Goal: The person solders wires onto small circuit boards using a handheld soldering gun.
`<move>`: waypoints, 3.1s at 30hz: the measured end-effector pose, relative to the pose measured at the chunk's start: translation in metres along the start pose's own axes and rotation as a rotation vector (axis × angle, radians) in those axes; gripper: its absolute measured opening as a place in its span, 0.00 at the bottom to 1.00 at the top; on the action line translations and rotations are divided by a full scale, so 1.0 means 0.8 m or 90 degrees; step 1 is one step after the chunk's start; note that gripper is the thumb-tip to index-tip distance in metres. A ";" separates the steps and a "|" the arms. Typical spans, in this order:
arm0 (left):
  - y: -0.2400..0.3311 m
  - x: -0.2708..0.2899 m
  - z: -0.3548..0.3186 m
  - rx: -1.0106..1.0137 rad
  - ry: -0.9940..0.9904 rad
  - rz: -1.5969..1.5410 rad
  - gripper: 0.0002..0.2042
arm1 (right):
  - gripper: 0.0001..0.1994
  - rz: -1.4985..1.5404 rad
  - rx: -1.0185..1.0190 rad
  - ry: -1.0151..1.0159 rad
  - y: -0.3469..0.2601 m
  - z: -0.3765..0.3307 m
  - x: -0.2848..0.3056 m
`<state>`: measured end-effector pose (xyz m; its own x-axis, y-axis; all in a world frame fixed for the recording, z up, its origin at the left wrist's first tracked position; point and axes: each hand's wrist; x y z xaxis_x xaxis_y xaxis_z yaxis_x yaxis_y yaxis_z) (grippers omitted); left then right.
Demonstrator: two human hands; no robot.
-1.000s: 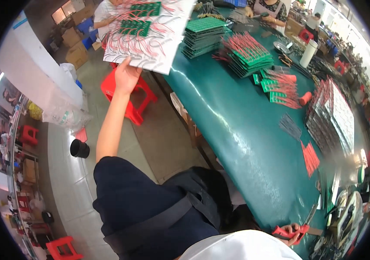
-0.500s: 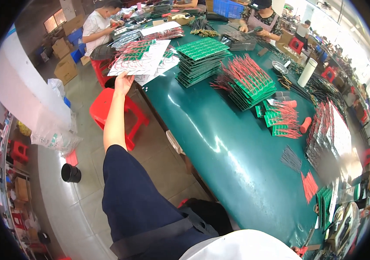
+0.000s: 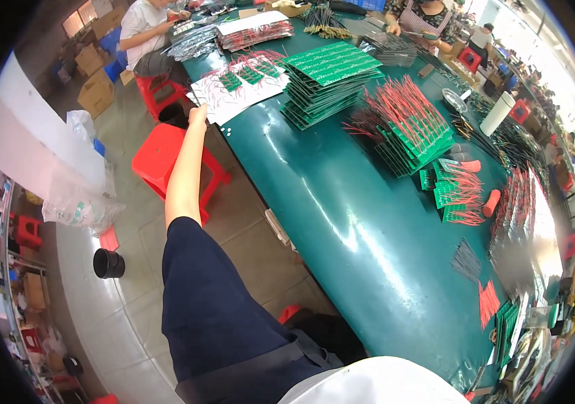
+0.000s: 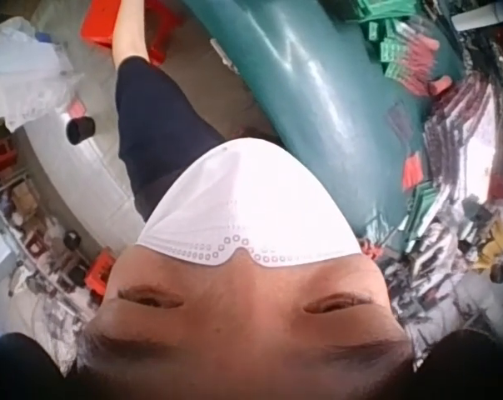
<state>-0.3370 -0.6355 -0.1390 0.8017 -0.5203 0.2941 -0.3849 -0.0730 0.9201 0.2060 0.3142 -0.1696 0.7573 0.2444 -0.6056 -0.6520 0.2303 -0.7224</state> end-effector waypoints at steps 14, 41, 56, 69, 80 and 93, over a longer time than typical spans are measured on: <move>-0.020 -0.050 -0.178 -0.262 0.068 0.553 0.30 | 0.10 -0.088 0.136 0.028 -0.011 0.004 -0.012; 0.065 -0.343 -0.949 -1.221 -0.907 -0.023 0.11 | 0.18 0.448 -0.256 0.033 -0.027 0.011 0.040; 0.049 -0.598 -1.197 -1.471 -0.764 0.511 0.20 | 0.15 0.485 -0.261 0.074 -0.030 0.011 0.026; 0.108 -0.525 -1.141 -1.372 -0.319 0.119 0.16 | 0.16 0.483 -0.266 -0.001 -0.033 0.005 0.026; 0.164 -0.295 -0.989 -1.450 -0.429 -0.086 0.31 | 0.31 -0.593 0.146 -0.138 -0.129 0.066 0.064; 0.057 -0.173 -0.875 -1.648 -0.416 -0.128 0.15 | 0.17 -0.409 -0.015 0.006 -0.137 0.171 0.095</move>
<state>-0.1454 0.0291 0.0434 0.4310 -0.6963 0.5739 0.8678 0.1454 -0.4752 0.3295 0.4366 -0.0907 0.9970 0.0567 -0.0526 -0.0675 0.3070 -0.9493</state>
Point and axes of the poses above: each hand's wrist, its own z-axis towards the middle knuckle, its own x-axis out of the back of the hand, y = z × x, and after that the axes turned 13 degrees about x, right-handed
